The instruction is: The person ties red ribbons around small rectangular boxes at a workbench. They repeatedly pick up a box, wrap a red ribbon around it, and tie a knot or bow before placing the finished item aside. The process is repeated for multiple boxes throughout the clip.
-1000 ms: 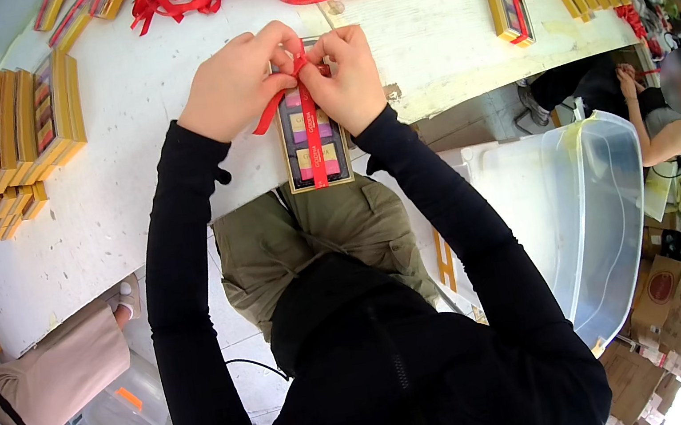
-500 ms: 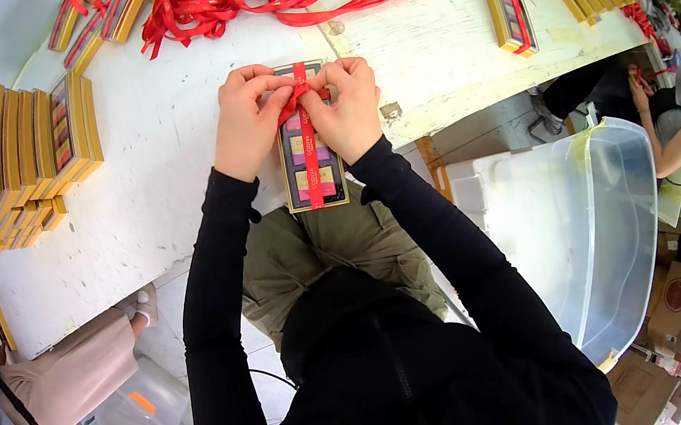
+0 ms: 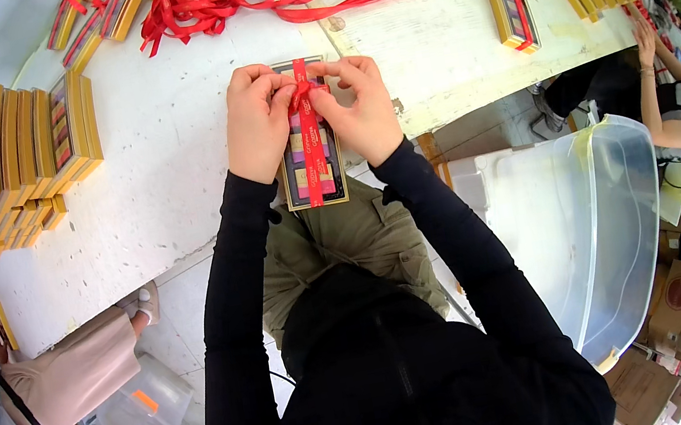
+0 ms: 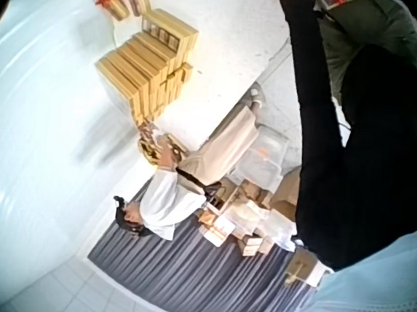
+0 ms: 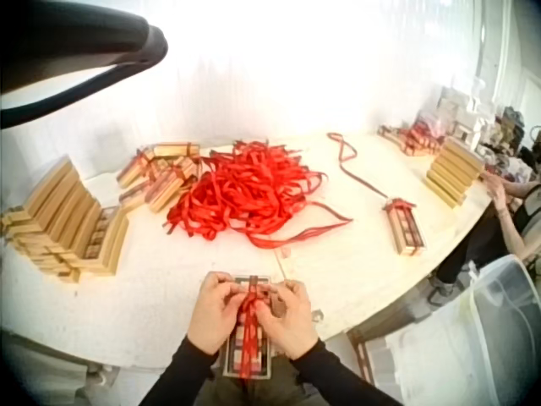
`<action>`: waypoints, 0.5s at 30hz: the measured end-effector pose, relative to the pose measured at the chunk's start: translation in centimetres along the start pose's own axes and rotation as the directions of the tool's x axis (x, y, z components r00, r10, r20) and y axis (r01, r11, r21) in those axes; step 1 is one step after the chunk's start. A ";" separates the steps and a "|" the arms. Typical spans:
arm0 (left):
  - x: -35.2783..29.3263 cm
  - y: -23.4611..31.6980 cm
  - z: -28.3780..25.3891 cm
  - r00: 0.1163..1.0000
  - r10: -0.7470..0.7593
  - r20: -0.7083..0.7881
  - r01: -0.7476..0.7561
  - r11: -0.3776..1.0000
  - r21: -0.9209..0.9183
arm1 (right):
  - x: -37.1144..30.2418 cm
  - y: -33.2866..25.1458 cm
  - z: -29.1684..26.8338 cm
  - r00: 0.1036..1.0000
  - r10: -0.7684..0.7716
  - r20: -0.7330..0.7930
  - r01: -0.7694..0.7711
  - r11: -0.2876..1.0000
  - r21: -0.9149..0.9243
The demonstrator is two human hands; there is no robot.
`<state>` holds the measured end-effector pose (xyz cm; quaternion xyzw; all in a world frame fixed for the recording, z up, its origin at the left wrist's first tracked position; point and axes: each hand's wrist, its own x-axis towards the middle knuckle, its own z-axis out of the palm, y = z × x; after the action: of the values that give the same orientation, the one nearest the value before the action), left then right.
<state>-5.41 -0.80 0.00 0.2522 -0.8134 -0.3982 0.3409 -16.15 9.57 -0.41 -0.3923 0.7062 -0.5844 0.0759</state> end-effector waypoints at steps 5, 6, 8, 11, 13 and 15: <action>-0.6 0.3 0.7 0.997 -0.064 -0.036 0.061 0.996 -0.067 | 0.4 0.4 -0.3 0.998 0.068 -0.017 -0.066 0.994 0.087; -0.6 0.4 0.7 0.996 -0.025 -0.087 0.019 0.997 -0.069 | 0.5 0.5 -0.3 0.998 0.055 -0.041 -0.052 0.996 0.073; -0.9 0.6 0.8 0.989 -0.030 -0.142 0.018 0.996 -0.088 | 0.9 0.5 -0.3 0.995 0.071 -0.069 -0.069 0.997 0.030; -1.2 0.9 0.7 0.982 0.002 -0.187 0.007 0.999 0.049 | 1.1 0.2 -0.2 0.999 -0.033 -0.031 0.027 0.982 -0.187; -1.4 0.9 0.9 0.976 -0.022 -0.218 0.054 0.988 0.142 | 1.0 0.0 0.0 0.999 -0.036 -0.033 0.026 0.959 -0.281; -1.5 0.9 1.0 0.957 0.000 -0.290 0.066 0.974 0.215 | 0.6 -0.2 0.1 0.995 -0.087 -0.057 0.061 0.932 -0.357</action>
<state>-5.38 1.21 -0.22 0.3577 -0.7902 -0.2692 0.4186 -16.39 9.09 -0.10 -0.4044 0.7872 -0.4636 -0.0435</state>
